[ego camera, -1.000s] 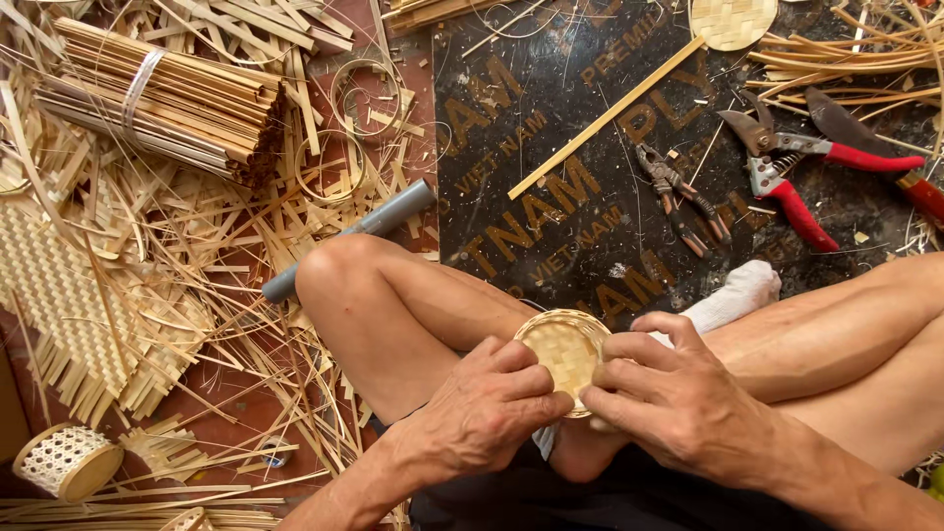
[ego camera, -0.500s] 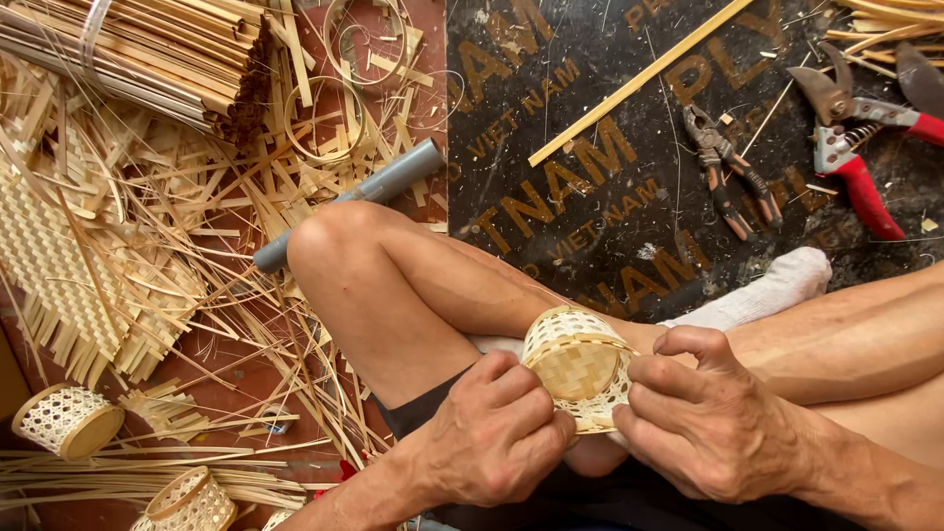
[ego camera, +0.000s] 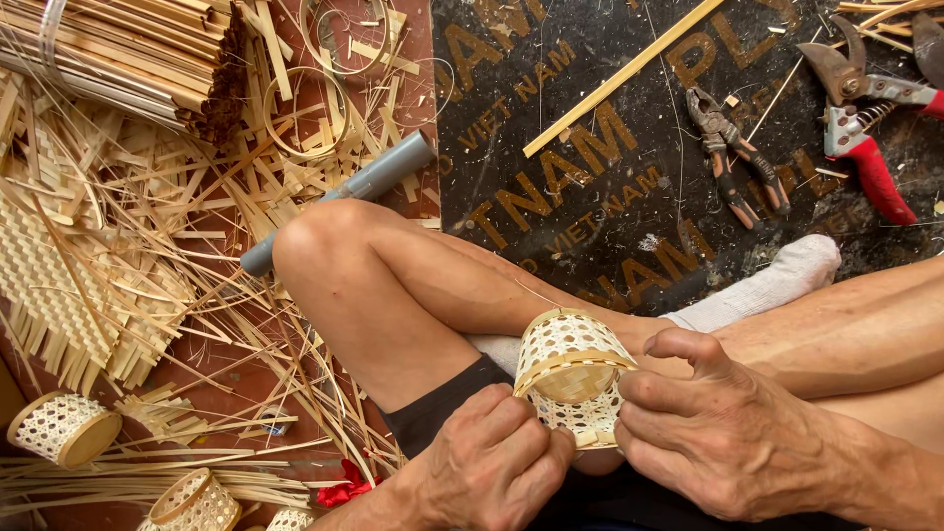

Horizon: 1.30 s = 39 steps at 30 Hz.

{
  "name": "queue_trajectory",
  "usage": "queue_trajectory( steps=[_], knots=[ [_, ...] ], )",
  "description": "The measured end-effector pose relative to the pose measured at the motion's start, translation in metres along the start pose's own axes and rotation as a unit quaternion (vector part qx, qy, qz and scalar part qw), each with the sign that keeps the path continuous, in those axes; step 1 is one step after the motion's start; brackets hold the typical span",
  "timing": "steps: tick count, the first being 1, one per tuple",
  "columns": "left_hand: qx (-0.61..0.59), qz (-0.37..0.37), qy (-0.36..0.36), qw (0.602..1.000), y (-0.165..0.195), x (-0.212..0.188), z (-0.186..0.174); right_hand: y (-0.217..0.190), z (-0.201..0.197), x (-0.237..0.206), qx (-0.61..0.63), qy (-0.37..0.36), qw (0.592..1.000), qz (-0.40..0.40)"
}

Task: The person sits on the floor assembling woven bamboo baskets. They fit a round wooden base into a perforated woven bamboo body, press the parts together, trim excess bamboo strip with shears, apply glue from a squeeze bottle around the base rim, and place the finished basket onto a pile of completed baskets on the floor.

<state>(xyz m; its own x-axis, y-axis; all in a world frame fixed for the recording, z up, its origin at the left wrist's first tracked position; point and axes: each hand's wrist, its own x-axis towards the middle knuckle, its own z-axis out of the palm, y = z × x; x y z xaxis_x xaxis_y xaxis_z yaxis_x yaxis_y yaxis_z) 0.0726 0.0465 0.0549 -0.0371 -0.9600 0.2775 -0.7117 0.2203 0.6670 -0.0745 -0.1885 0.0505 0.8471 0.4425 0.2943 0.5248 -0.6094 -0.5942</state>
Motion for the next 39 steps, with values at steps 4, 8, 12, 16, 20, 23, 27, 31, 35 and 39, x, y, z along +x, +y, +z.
queue_trajectory(
  steps=[4,8,12,16,20,23,27,31,35,39],
  knots=[
    [0.004,0.012,-0.006,1.0,0.001,-0.002,0.002,-0.006,-0.001,-0.001,-0.009,-0.009,1.0,0.002],
    [-0.01,0.005,-0.014,1.0,0.002,-0.004,0.004,-0.009,0.002,-0.005,-0.016,-0.001,1.0,0.006],
    [-0.02,0.004,-0.003,1.0,0.002,-0.004,0.009,-0.011,0.007,-0.01,-0.026,-0.002,1.0,0.002],
    [-0.042,-0.004,-0.014,0.999,0.004,-0.005,0.011,-0.014,0.011,-0.013,-0.04,0.001,0.999,-0.003],
    [-0.045,-0.007,-0.027,0.999,0.005,-0.007,0.01,-0.015,0.011,-0.013,-0.049,0.002,0.999,-0.001],
    [-0.038,-0.001,-0.033,0.999,0.003,-0.003,0.008,-0.016,0.009,-0.01,-0.054,-0.002,0.998,0.016],
    [-0.041,0.009,-0.05,0.998,-0.001,0.009,0.0,-0.018,0.01,-0.004,-0.051,-0.001,0.998,0.027],
    [-0.008,0.037,-0.012,0.999,-0.015,0.019,-0.022,-0.015,0.01,-0.001,-0.021,-0.003,0.999,0.036],
    [0.045,0.03,-0.074,0.996,-0.032,0.022,-0.033,-0.01,0.012,-0.003,-0.015,0.017,0.999,0.042],
    [0.038,0.032,-0.106,0.993,-0.04,0.024,-0.029,-0.006,0.016,-0.007,0.019,0.02,0.999,0.03]
  ],
)
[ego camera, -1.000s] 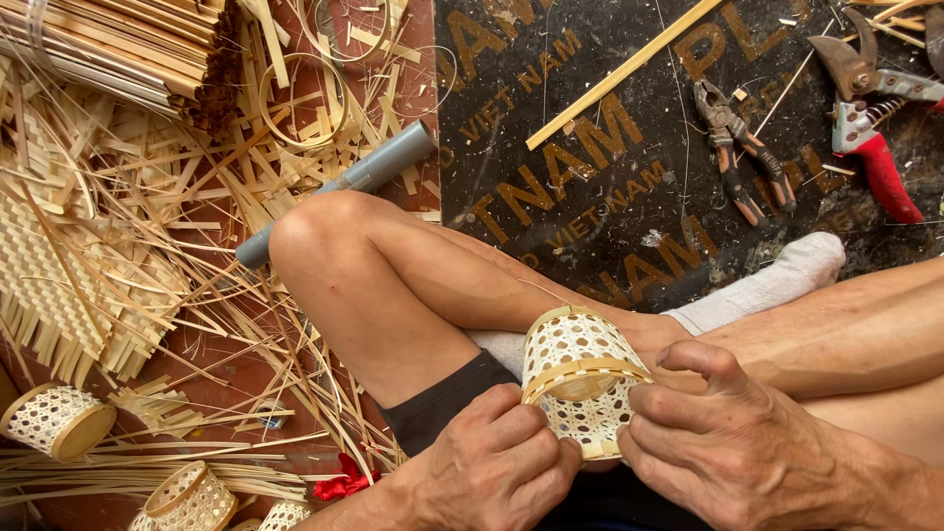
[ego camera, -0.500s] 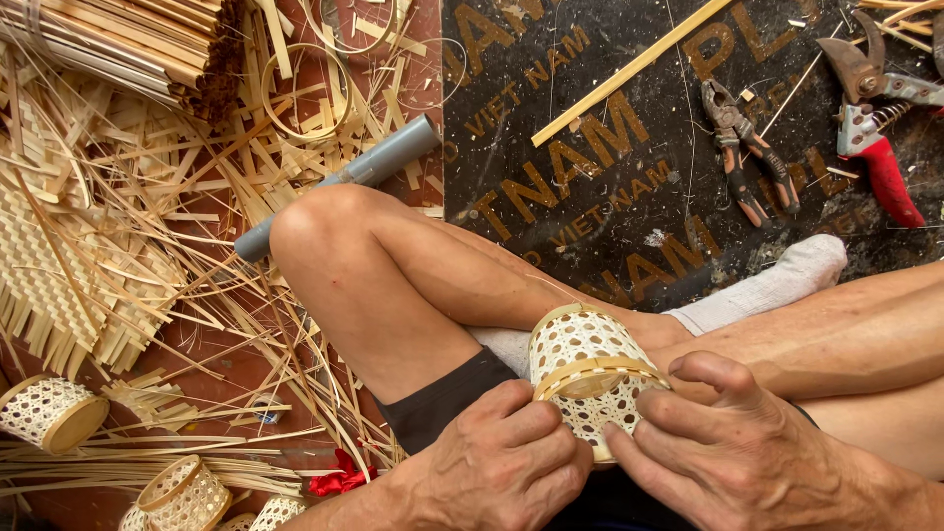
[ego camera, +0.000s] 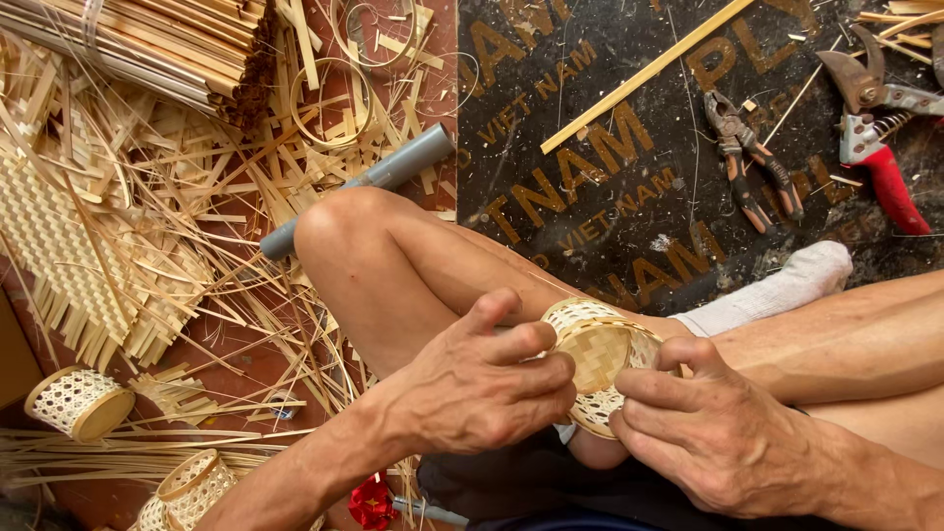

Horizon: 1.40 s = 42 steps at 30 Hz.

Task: The person sits on the floor assembling woven bamboo baskets. They fit a round wooden base into a perforated woven bamboo body, press the parts together, trim excess bamboo strip with shears, apply glue from a squeeze bottle around the base rim, and place the finished basket onto a pile of completed baskets on the floor.

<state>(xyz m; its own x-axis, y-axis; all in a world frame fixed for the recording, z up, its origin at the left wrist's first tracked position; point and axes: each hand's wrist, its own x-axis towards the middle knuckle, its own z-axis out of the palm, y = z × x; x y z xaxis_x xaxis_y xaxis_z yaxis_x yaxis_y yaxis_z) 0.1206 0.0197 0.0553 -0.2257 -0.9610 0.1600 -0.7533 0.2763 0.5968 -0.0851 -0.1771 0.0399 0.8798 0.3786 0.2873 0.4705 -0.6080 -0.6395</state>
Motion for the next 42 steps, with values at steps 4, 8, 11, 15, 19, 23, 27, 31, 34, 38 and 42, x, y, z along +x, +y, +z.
queue_trajectory(
  steps=[4,8,11,15,19,23,27,31,34,38,42],
  knots=[
    [0.012,0.005,-0.001,1.0,-0.004,0.001,0.005,0.005,-0.002,0.001,0.024,-0.016,1.0,-0.005],
    [-0.041,-0.028,0.033,0.998,-0.007,0.0,0.011,0.019,-0.01,0.007,0.006,0.002,0.999,0.032],
    [-0.093,-0.094,0.097,0.986,-0.002,0.003,0.025,0.029,-0.014,0.003,-0.029,0.092,0.992,0.081],
    [-0.155,-0.184,0.165,0.956,0.001,0.003,0.045,0.03,0.009,-0.005,-0.01,0.172,0.972,0.157],
    [-0.234,-0.154,0.259,0.924,-0.015,0.003,0.058,0.038,0.026,-0.011,0.018,0.204,0.962,0.18],
    [-0.169,-0.094,0.256,0.947,-0.031,0.014,0.061,0.049,0.008,-0.014,-0.056,0.159,0.976,0.137],
    [-0.022,-0.026,0.15,0.988,-0.027,0.027,0.051,0.044,-0.013,-0.009,-0.157,0.08,0.982,0.074],
    [0.095,0.004,0.053,0.994,-0.022,0.045,0.036,0.046,-0.023,-0.002,-0.217,-0.015,0.975,0.053],
    [0.105,-0.003,-0.043,0.994,-0.022,0.058,0.03,0.05,-0.022,0.0,-0.25,-0.048,0.965,0.059],
    [0.203,0.038,-0.022,0.978,-0.024,0.063,0.027,0.053,-0.015,0.0,-0.283,-0.044,0.956,0.066],
    [0.206,0.05,0.042,0.976,-0.025,0.059,0.03,0.055,-0.007,0.0,-0.304,-0.012,0.952,0.042]
  ],
)
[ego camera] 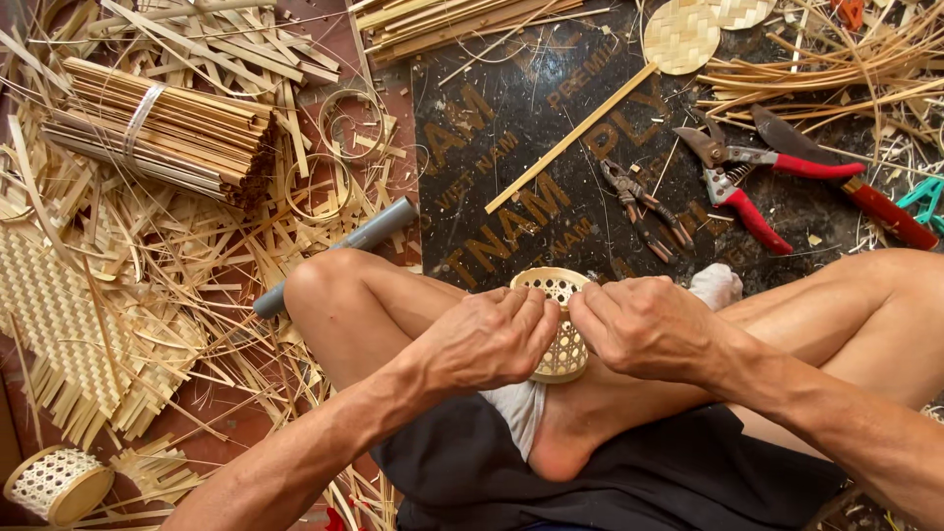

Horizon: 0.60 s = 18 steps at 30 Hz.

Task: The person sits on the floor assembling woven bamboo baskets. They fit a round wooden base into a perforated woven bamboo body, press the parts together, trim excess bamboo strip with shears, apply glue from a squeeze bottle around the base rim, and place the finished basket onto a pile of completed baskets on the floor.

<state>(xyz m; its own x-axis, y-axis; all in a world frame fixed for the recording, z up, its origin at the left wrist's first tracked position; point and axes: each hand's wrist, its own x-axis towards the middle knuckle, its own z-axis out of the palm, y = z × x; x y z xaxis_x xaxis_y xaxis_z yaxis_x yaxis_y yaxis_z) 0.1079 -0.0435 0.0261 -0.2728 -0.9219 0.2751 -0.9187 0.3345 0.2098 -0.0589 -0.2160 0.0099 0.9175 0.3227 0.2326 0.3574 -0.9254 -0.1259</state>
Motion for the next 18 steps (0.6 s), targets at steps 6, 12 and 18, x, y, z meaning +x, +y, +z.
queue_trajectory(
  steps=[6,12,18],
  knots=[
    [-0.116,-0.024,-0.043,0.992,0.0,-0.007,0.008,0.004,0.003,-0.011,0.095,0.018,0.995,0.002],
    [-0.273,-0.096,0.027,0.957,-0.02,-0.029,0.011,-0.001,0.014,-0.046,0.176,0.151,0.972,0.045],
    [-0.366,-0.134,0.08,0.918,0.002,-0.036,0.027,-0.009,0.009,-0.049,0.24,0.147,0.945,0.164]
  ],
)
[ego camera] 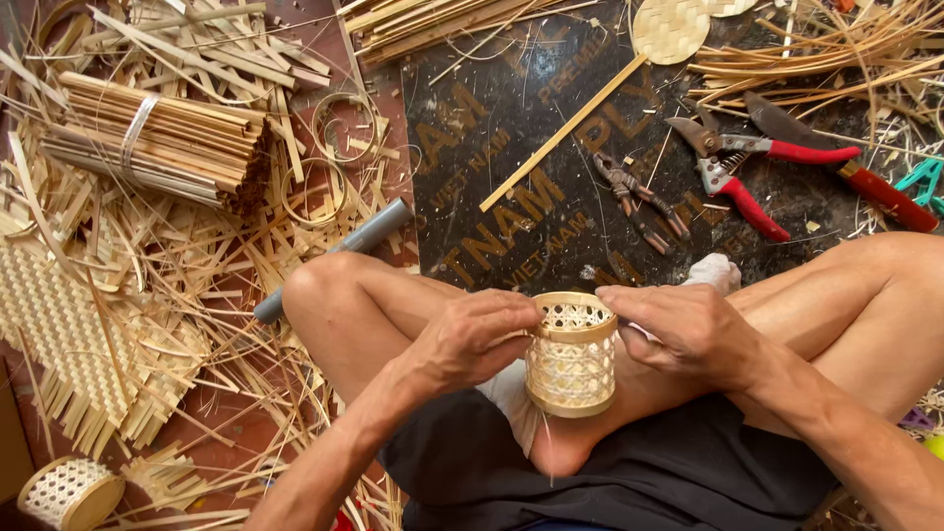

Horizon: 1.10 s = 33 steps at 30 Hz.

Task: The person sits on the floor assembling woven bamboo baskets. They fit a round wooden base into a perforated woven bamboo body, press the parts together, trim excess bamboo strip with shears, apply glue from a squeeze bottle around the base rim, and place the finished basket onto a pile of completed baskets on the floor.

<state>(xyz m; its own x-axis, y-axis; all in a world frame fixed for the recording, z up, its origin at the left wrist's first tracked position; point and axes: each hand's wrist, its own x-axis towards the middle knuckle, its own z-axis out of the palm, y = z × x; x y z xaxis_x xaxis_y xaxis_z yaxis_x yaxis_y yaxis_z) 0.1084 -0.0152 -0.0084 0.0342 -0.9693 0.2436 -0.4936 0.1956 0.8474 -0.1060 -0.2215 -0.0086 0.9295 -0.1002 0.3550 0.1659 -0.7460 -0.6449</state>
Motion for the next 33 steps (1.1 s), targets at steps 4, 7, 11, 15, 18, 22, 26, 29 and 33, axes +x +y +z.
queue_trajectory(
  steps=[4,7,11,15,18,22,26,29,33],
  knots=[
    [0.098,0.078,0.011,0.992,0.019,0.01,0.011,-0.024,-0.034,0.01,-0.051,-0.055,0.997,-0.028],
    [0.174,0.093,-0.026,0.98,0.035,0.019,0.011,-0.037,-0.043,0.02,-0.071,-0.139,0.987,-0.044],
    [0.201,0.082,-0.088,0.972,0.047,0.024,0.01,-0.04,-0.044,0.029,-0.174,-0.228,0.952,-0.107],
    [0.13,0.05,-0.082,0.987,0.041,0.027,0.006,-0.034,-0.043,0.037,-0.187,-0.282,0.935,-0.106],
    [0.133,0.052,-0.067,0.987,0.032,0.034,0.004,-0.025,-0.043,0.048,-0.183,-0.31,0.929,-0.09],
    [0.173,0.066,-0.101,0.977,0.031,0.042,0.003,-0.02,-0.042,0.054,-0.194,-0.352,0.914,-0.056],
    [0.23,0.121,-0.105,0.96,0.037,0.048,0.006,-0.024,-0.038,0.049,-0.247,-0.39,0.886,-0.032],
    [0.25,0.137,-0.092,0.954,0.04,0.048,0.008,-0.025,-0.034,0.046,-0.245,-0.412,0.877,-0.044],
    [0.202,0.096,-0.093,0.97,0.038,0.049,0.01,-0.024,-0.033,0.047,-0.25,-0.324,0.91,-0.073]
  ],
)
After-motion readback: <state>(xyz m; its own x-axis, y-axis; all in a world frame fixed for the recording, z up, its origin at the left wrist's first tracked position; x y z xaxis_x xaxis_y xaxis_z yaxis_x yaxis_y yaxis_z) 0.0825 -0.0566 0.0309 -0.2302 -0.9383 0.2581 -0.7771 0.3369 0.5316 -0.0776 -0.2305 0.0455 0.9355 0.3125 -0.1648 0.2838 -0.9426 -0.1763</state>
